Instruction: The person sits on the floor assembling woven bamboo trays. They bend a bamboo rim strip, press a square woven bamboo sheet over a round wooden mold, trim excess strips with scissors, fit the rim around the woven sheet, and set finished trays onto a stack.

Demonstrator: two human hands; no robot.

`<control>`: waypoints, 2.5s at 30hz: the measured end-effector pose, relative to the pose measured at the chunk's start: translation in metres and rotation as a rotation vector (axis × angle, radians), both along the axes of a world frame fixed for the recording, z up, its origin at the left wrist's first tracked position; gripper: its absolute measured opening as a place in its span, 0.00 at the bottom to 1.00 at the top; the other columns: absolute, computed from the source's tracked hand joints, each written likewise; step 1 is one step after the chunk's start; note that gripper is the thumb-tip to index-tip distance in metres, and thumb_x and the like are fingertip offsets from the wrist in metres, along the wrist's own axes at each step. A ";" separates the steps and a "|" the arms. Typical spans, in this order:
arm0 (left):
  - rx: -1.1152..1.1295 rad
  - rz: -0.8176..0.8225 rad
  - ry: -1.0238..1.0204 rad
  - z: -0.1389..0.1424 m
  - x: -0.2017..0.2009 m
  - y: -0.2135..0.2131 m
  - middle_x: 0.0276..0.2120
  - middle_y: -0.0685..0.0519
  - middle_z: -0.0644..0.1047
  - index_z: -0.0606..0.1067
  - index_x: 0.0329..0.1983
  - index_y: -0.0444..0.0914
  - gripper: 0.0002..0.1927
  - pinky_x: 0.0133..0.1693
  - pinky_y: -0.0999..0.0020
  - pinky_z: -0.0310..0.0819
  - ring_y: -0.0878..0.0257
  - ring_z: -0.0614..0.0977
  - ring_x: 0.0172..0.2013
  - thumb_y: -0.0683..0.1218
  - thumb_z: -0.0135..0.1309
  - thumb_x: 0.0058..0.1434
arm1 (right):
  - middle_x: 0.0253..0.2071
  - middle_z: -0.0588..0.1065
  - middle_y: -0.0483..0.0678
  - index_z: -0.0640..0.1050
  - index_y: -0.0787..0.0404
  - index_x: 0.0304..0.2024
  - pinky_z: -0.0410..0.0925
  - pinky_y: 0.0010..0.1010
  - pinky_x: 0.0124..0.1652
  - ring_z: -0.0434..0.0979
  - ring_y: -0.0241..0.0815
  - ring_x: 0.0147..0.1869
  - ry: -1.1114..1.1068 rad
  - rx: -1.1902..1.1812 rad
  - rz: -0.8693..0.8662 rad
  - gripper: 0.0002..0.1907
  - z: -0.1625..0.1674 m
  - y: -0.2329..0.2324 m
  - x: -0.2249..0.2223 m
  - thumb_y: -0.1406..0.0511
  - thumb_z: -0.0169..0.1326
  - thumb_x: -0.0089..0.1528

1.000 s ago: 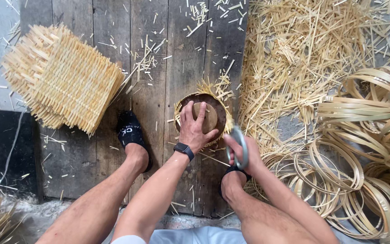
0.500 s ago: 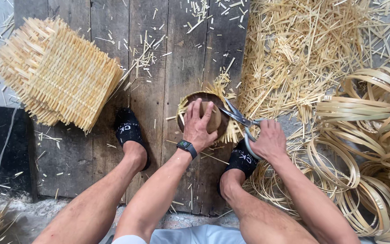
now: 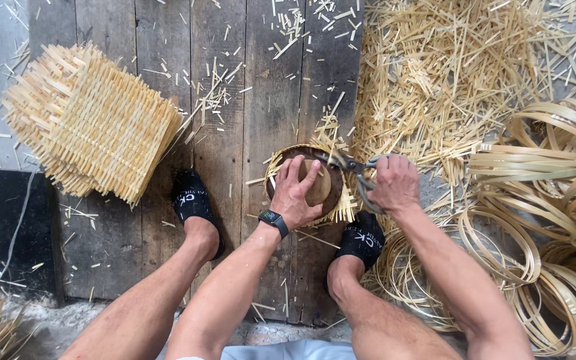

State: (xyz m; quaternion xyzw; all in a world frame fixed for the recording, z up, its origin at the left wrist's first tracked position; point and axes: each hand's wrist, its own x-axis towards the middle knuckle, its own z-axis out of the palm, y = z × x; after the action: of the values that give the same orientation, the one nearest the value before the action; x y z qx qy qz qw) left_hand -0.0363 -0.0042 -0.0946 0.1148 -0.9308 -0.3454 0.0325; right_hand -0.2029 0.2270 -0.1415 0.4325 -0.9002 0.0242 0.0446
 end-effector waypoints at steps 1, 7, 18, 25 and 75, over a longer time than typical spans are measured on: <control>-0.009 -0.039 -0.009 0.001 0.002 -0.005 0.65 0.37 0.60 0.66 0.68 0.45 0.52 0.65 0.44 0.59 0.37 0.61 0.65 0.48 0.71 0.35 | 0.26 0.70 0.49 0.73 0.60 0.30 0.65 0.33 0.26 0.69 0.41 0.28 -0.061 0.111 -0.010 0.12 -0.001 0.000 -0.003 0.58 0.54 0.59; 0.021 -0.154 0.025 0.004 0.001 -0.021 0.66 0.40 0.62 0.66 0.70 0.46 0.51 0.66 0.45 0.60 0.39 0.63 0.67 0.47 0.69 0.38 | 0.24 0.69 0.50 0.74 0.62 0.28 0.64 0.32 0.24 0.68 0.40 0.26 -0.131 0.126 0.021 0.18 0.003 -0.001 -0.009 0.54 0.55 0.60; -0.099 0.093 0.018 0.017 0.003 0.005 0.65 0.34 0.58 0.55 0.71 0.46 0.61 0.65 0.37 0.46 0.35 0.60 0.66 0.55 0.73 0.33 | 0.27 0.71 0.49 0.75 0.61 0.31 0.67 0.33 0.31 0.70 0.39 0.30 -0.183 0.142 0.029 0.17 0.004 -0.005 -0.014 0.54 0.57 0.60; 0.001 0.200 -0.104 -0.004 0.002 0.021 0.67 0.37 0.59 0.53 0.78 0.54 0.61 0.68 0.44 0.57 0.41 0.62 0.67 0.56 0.71 0.41 | 0.29 0.71 0.51 0.75 0.62 0.30 0.68 0.35 0.32 0.72 0.44 0.33 -0.032 0.071 0.010 0.26 0.016 -0.019 -0.006 0.48 0.64 0.45; -0.034 -0.079 -0.386 0.027 -0.016 -0.006 0.65 0.45 0.59 0.59 0.71 0.53 0.59 0.58 0.38 0.61 0.40 0.60 0.63 0.49 0.72 0.31 | 0.27 0.69 0.46 0.74 0.59 0.29 0.66 0.29 0.29 0.68 0.37 0.30 -0.121 0.225 -0.012 0.09 0.006 -0.008 -0.019 0.61 0.57 0.59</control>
State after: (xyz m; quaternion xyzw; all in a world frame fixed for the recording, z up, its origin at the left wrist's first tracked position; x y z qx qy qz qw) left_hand -0.0523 -0.0105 -0.0677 0.1417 -0.9293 -0.3022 -0.1582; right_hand -0.2217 0.2190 -0.1350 0.4272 -0.9008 -0.0512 -0.0586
